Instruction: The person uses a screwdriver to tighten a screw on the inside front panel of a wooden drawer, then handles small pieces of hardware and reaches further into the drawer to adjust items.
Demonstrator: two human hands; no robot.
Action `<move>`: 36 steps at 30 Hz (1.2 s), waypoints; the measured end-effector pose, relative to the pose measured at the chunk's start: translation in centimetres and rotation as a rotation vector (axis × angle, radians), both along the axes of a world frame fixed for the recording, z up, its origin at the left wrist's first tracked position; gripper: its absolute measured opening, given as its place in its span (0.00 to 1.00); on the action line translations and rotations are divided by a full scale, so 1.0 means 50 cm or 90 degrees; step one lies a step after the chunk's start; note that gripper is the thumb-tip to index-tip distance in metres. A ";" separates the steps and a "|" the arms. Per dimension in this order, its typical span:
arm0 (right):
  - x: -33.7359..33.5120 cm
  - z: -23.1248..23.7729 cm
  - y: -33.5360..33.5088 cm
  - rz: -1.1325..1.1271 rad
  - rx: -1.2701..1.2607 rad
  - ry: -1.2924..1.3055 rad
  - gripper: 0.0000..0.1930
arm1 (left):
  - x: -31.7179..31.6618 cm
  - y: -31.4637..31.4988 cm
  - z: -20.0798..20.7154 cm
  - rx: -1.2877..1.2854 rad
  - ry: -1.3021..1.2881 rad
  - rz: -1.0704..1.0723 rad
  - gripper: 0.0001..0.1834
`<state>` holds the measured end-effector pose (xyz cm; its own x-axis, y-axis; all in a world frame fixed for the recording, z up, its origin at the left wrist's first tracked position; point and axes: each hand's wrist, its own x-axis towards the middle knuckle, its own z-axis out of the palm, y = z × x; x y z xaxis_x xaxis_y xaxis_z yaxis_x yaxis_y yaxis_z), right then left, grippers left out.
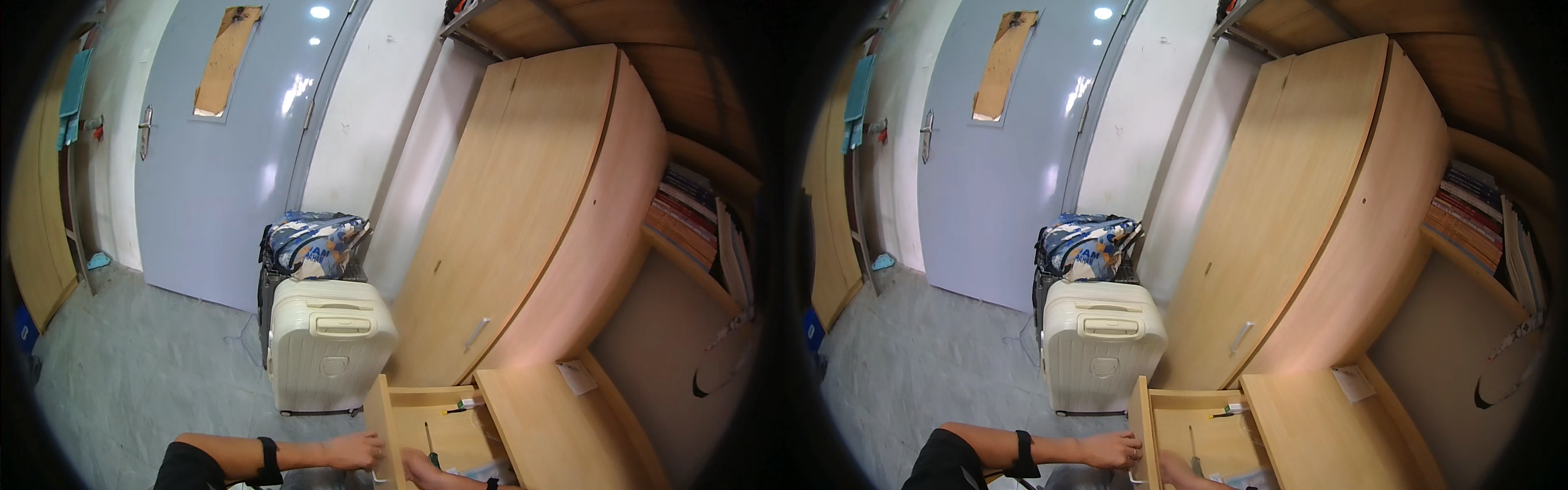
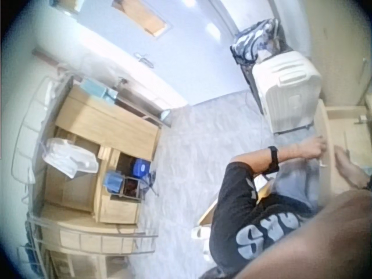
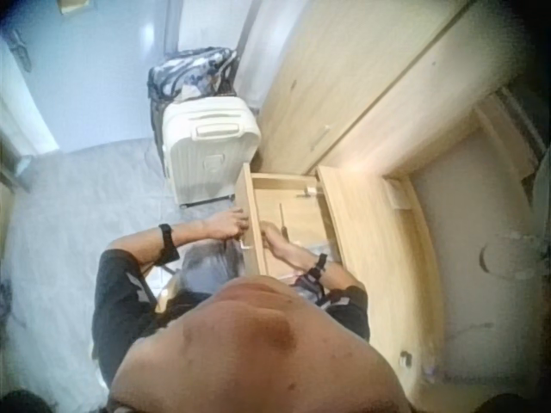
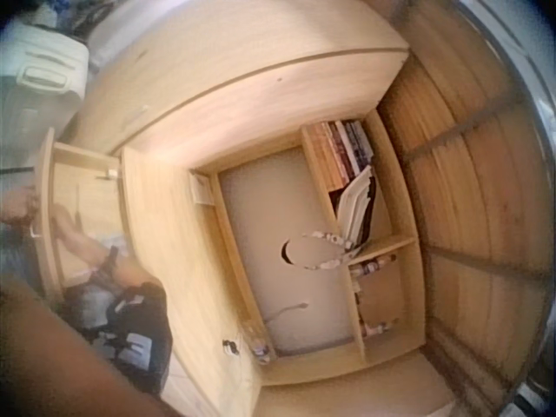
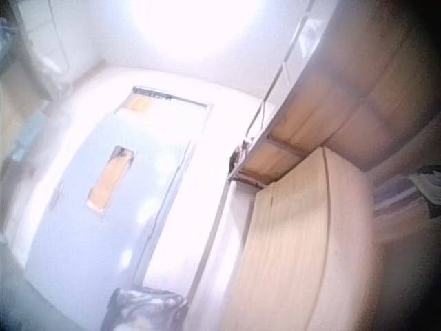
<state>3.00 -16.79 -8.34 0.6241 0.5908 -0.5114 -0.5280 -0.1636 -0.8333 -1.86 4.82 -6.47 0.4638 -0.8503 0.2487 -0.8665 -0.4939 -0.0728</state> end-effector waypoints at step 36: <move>0.028 0.216 -0.035 0.174 0.066 -0.073 0.07 | 0.010 -0.012 0.110 -0.850 1.058 0.229 0.26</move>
